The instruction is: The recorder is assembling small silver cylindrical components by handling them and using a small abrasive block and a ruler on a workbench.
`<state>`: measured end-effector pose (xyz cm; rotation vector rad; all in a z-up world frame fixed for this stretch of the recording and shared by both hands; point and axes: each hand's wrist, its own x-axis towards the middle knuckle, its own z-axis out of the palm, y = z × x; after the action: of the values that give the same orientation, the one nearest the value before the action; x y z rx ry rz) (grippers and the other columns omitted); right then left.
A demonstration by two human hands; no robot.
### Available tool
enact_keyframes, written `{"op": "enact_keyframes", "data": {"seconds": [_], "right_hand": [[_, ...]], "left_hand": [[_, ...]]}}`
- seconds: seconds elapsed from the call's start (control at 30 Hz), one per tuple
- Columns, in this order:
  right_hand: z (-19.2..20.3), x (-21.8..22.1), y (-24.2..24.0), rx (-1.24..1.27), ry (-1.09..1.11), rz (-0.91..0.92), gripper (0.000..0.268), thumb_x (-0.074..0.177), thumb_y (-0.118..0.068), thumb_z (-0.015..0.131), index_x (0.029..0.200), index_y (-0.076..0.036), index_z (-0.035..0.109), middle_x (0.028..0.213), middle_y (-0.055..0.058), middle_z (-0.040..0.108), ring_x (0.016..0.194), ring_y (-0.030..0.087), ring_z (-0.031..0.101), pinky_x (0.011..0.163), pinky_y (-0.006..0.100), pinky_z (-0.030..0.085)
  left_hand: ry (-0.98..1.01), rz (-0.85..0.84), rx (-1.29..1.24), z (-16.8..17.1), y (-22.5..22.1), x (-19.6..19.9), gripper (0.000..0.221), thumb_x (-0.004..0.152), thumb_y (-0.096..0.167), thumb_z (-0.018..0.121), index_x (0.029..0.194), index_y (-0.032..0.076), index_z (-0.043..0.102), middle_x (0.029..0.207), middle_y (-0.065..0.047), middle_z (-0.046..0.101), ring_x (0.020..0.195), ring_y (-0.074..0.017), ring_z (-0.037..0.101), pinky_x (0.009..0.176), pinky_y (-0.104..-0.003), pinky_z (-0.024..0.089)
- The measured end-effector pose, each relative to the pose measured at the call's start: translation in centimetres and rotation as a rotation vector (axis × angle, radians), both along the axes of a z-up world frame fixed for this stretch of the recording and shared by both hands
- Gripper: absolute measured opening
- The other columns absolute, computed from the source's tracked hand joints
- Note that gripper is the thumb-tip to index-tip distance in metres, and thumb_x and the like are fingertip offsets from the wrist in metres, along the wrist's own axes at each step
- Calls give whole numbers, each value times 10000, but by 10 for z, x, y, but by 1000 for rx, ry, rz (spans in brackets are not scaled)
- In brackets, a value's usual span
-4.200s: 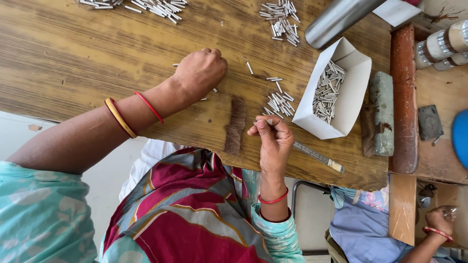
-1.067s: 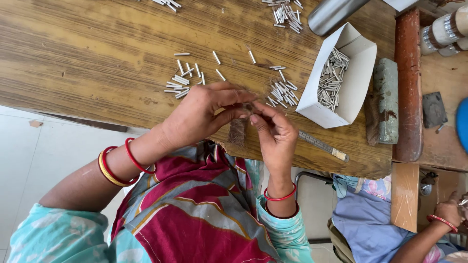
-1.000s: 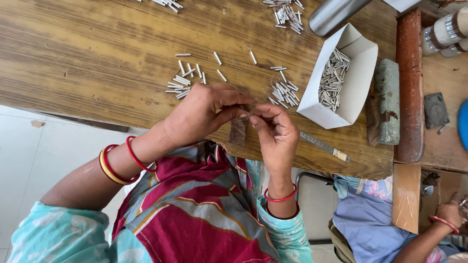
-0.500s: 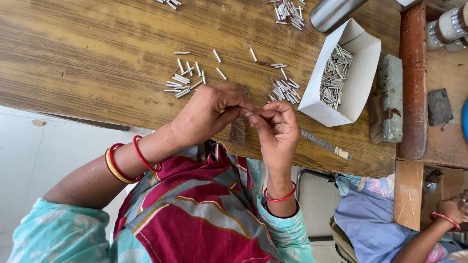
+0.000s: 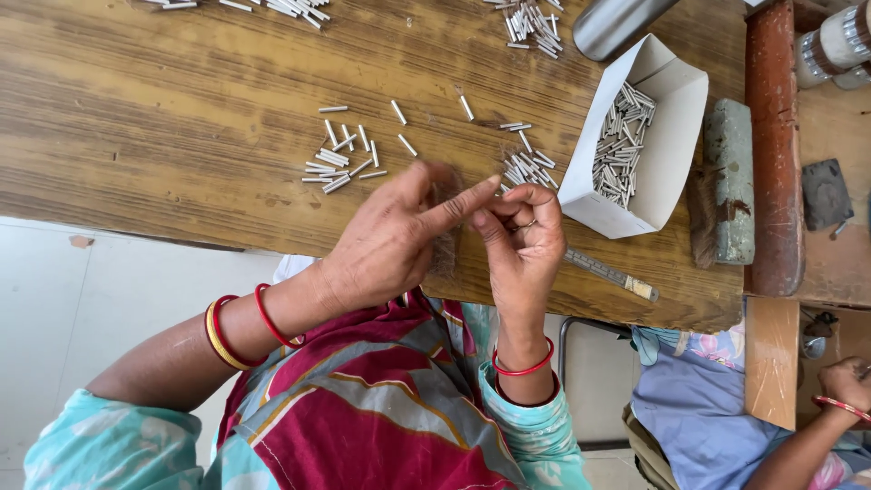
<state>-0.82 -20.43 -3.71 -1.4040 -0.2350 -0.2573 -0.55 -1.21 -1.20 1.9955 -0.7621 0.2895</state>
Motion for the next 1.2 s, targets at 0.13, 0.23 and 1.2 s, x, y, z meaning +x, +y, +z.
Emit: {"op": "enact_keyframes", "data": {"seconds": [0.13,0.23,1.2], "right_hand": [[-2,7,-13,-127,-2,-74,314,1009,64,719,1237,-24,521,1027,80,719,938,117,678,884,252,563],[-5,15,-25,-502,-2,-239,321,1017,66,730,1263,-32,548,1018,76,744,909,141,703,844,268,574],[11,28,-7,-764,94,19,273,912,37,752,1172,-41,721,977,63,727,811,125,721,704,258,582]], "left_hand": [[4,28,84,2,-2,4,789,850,-9,578,1609,107,395,1410,-225,466,1235,-386,544,1075,-463,476],[-103,120,269,-18,-6,6,767,890,196,621,1590,35,351,1557,-289,341,1382,-447,407,1180,-528,331],[-53,44,361,-43,-8,50,160,862,133,633,995,93,712,1001,-99,615,1014,-302,630,850,-406,547]]}}
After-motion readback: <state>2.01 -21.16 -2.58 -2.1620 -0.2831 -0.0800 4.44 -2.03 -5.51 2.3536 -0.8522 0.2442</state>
